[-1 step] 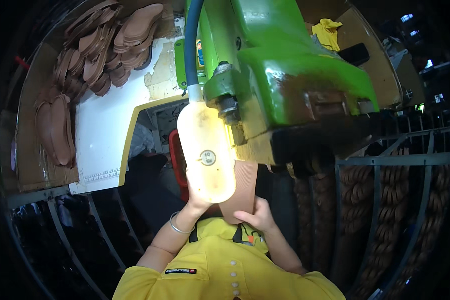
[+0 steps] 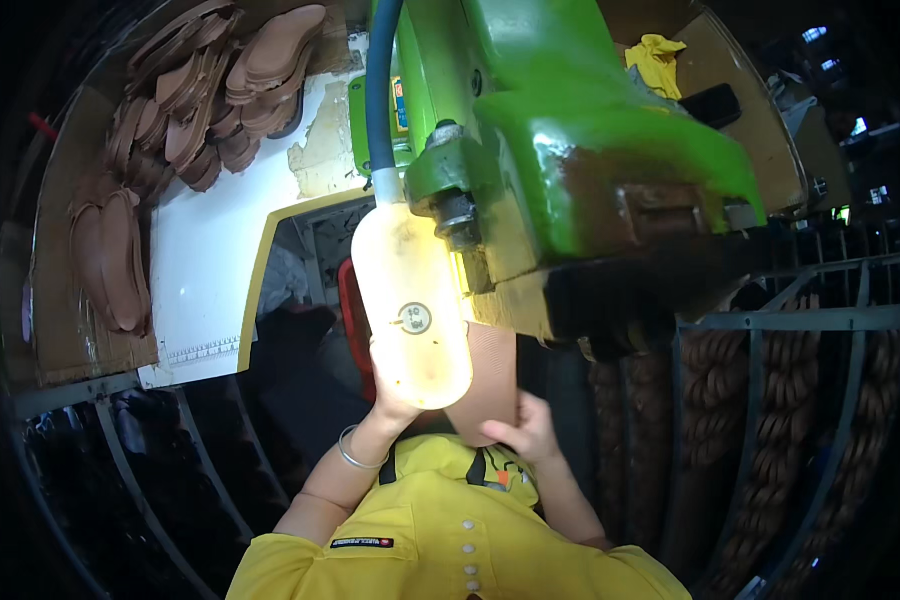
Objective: Operating a trimming machine to remove excess material from shoe soles.
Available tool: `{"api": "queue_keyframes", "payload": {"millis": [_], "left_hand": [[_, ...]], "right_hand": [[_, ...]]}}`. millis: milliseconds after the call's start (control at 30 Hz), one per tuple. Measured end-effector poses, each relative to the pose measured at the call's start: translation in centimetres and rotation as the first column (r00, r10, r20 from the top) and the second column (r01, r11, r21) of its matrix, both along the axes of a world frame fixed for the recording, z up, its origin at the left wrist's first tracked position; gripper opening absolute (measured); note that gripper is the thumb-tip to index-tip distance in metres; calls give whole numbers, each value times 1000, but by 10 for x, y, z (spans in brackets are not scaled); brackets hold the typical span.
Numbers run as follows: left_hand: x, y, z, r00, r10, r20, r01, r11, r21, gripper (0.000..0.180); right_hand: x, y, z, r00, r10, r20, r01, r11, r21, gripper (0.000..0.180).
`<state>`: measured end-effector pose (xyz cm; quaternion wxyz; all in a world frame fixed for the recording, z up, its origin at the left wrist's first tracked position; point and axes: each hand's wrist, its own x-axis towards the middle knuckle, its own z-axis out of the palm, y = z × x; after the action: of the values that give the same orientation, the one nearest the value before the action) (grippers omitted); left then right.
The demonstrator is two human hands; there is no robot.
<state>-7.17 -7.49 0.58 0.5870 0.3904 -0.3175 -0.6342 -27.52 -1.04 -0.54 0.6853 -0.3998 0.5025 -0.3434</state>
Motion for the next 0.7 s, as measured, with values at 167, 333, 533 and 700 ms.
{"api": "queue_keyframes", "payload": {"millis": [167, 333, 533, 700], "left_hand": [[-10, -2, 44, 845, 257, -469, -113, 943, 313, 17], [-2, -2, 22, 835, 213, 507, -64, 953, -296, 23], [12, -3, 8, 992, 33, 121, -25, 998, -62, 27], [40, -20, 30, 715, 354, 603, -22, 873, -487, 27]], "right_hand": [[-40, -15, 24, 911, -397, 115, 409, 906, -111, 34], [-38, -70, 51, 777, -602, 186, 629, 722, -290, 34], [-37, -127, 50, 822, -460, 334, 563, 743, -363, 33], [-20, -144, 38, 916, -309, 257, 398, 785, -475, 30]]}}
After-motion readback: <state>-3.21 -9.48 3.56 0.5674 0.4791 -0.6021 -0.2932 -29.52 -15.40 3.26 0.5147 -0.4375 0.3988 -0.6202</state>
